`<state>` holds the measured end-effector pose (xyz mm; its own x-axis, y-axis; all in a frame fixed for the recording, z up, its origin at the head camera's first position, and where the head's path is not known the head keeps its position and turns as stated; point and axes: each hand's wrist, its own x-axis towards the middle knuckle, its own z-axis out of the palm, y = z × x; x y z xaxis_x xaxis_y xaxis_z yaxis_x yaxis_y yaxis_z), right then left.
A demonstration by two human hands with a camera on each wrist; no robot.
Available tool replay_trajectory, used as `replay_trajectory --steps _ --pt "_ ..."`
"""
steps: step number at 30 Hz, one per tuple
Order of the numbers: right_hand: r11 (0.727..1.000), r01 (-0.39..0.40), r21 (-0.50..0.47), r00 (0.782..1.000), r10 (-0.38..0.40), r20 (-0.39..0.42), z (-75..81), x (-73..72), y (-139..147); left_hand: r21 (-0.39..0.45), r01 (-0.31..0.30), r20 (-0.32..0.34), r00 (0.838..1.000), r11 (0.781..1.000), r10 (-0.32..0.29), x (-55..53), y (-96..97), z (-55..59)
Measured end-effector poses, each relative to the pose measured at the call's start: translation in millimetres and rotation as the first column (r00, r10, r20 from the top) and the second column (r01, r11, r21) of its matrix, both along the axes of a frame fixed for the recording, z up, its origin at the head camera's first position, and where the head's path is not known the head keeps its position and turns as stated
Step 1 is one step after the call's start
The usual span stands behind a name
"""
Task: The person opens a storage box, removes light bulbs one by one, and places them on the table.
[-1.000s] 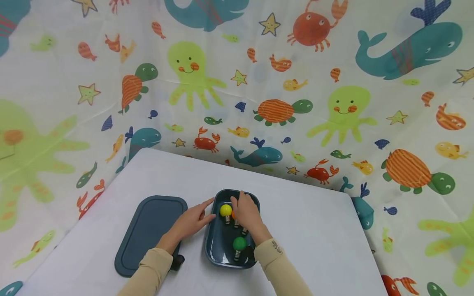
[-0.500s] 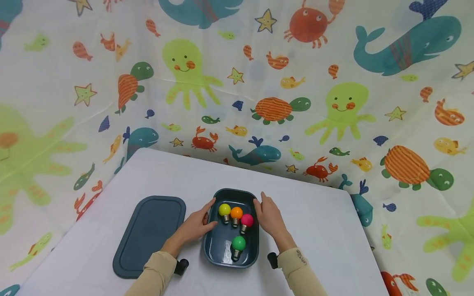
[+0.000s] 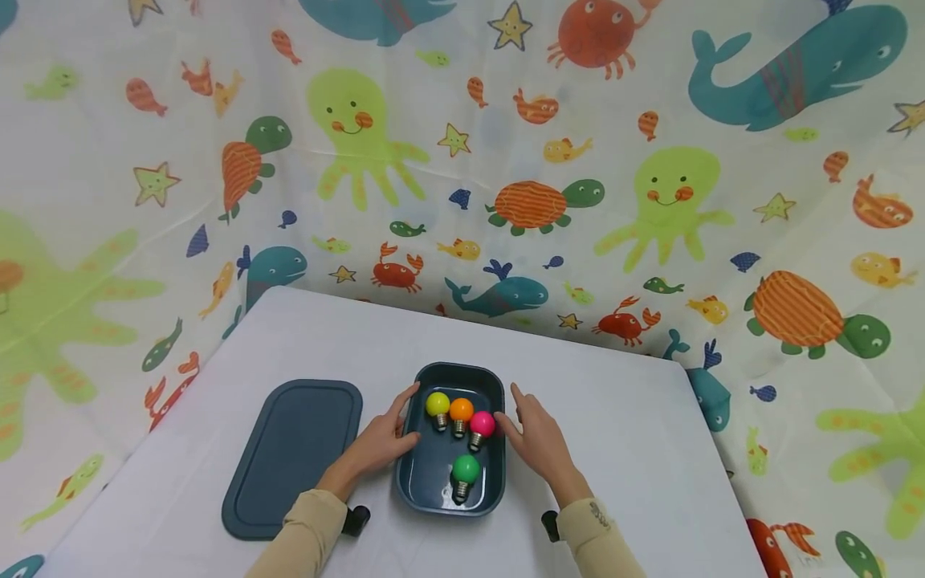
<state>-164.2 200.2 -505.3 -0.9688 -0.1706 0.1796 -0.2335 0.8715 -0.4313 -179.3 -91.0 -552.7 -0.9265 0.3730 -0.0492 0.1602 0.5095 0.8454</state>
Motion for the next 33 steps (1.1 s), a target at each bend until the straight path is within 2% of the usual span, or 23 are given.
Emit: replay_trajectory --steps 3,8,13,15,18,21,24,29,33 --pt "1.0 -0.014 0.023 0.999 0.015 -0.03 -6.7 2.0 3 0.024 -0.004 0.016 1.0 1.0 0.004 0.5 0.1 -2.6" --pt "1.0 -0.012 0.006 0.997 0.013 -0.08 -11.5 3.7 6 0.037 -0.009 0.047 0.999 0.999 0.007 -0.5 0.1 -3.2" --pt "1.0 -0.004 -0.021 0.993 0.001 -0.121 -11.4 6.1 6 0.026 0.001 0.011 1.0 1.0 -0.001 -0.6 1.8 -0.7" --pt "1.0 0.0 -0.023 0.996 -0.002 -0.093 -9.2 6.8 4 0.011 0.001 0.0 1.0 1.0 -0.001 -1.0 2.3 -0.4" --pt "1.0 -0.013 -0.009 1.0 0.013 -0.01 -6.2 8.3 -2 -0.012 -0.001 0.005 1.0 1.0 0.001 0.0 2.0 -0.6" --pt "0.998 -0.063 0.001 0.997 0.063 0.046 -4.5 10.8 -8 -0.02 0.004 0.01 1.0 1.0 -0.004 0.7 2.0 0.6" --pt "0.991 -0.129 0.035 0.991 0.128 0.037 -4.8 14.2 -16 -0.029 0.002 0.013 1.0 1.0 -0.002 1.3 2.2 2.5" --pt "0.961 -0.241 0.138 0.971 0.239 0.028 -2.6 17.9 -29 -0.033 -0.002 0.012 1.0 0.999 0.002 1.0 2.2 4.2" --pt "0.948 -0.27 0.166 0.963 0.266 0.046 -0.6 19.9 -34 -0.035 0.002 0.01 1.0 0.999 -0.001 1.2 2.0 2.5"
